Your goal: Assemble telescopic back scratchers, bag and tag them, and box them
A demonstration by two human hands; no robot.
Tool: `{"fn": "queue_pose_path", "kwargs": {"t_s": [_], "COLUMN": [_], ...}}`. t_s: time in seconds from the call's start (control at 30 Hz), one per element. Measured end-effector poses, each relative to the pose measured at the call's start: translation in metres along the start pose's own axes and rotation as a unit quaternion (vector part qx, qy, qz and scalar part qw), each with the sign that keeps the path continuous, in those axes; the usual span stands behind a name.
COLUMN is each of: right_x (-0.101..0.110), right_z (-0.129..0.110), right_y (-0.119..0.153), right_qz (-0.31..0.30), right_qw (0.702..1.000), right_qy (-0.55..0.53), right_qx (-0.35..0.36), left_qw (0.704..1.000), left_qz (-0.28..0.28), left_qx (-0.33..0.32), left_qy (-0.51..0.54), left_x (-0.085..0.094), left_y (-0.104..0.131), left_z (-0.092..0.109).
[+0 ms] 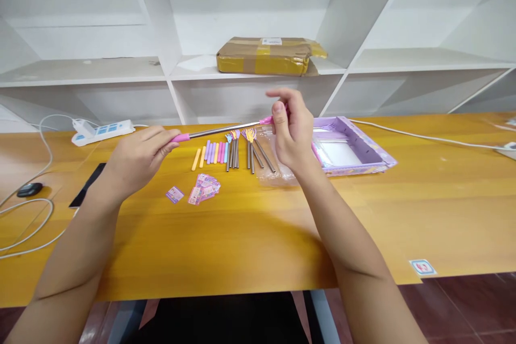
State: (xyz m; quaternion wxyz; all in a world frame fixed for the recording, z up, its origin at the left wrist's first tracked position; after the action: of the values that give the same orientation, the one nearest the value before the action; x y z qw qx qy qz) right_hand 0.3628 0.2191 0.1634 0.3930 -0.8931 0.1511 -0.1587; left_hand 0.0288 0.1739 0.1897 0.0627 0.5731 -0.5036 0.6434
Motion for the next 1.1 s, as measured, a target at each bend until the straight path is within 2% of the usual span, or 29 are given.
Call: {"fn": "queue_pose_path", "kwargs": {"t_s": [0.23, 0.47, 0.7, 1.1], "right_x": [-0.001, 0.001, -0.011, -0.018], "right_z": [-0.015, -0.026, -0.031, -0.029], "right_y": [0.006, 0.01, 0.017, 0.022], "right_qz": [0.014, 0.002, -0.012, -0.011], "right_qw": [0.995, 0.997, 0.996, 0.994], "right_qy": [0.074, 0.071, 0.084, 0.109], "right_qx": [0.066, 0.032, 0.03, 0.023], "left_qw": [1.0, 0.998, 0.995, 0.997], "left_qz": [-0.005, -0.029, -0.032, -0.055], "left_qx": [-0.019, -0.018, 0.0, -0.026], "left_qy": [0.006, 0.051, 0.094, 0.039], "left_x": [-0.002, -0.003, -0.003, -0.008], "left_y": [0.0, 0.003, 0.002, 0.004], "left_z": [0.002, 0.003, 0.005, 0.006]}}
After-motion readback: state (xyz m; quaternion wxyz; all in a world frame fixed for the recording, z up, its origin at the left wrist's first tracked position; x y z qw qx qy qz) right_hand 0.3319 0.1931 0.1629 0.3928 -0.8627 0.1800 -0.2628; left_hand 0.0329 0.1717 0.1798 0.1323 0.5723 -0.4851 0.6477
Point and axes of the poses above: each hand's wrist, its own y-axis away from the middle knuckle, its own x-axis out of the back of the hand, z = x × y, the point moved 3 cm from there along -y, towards the middle knuckle, and after that the axes turned 9 degrees about -x, right-handed, at the moved point
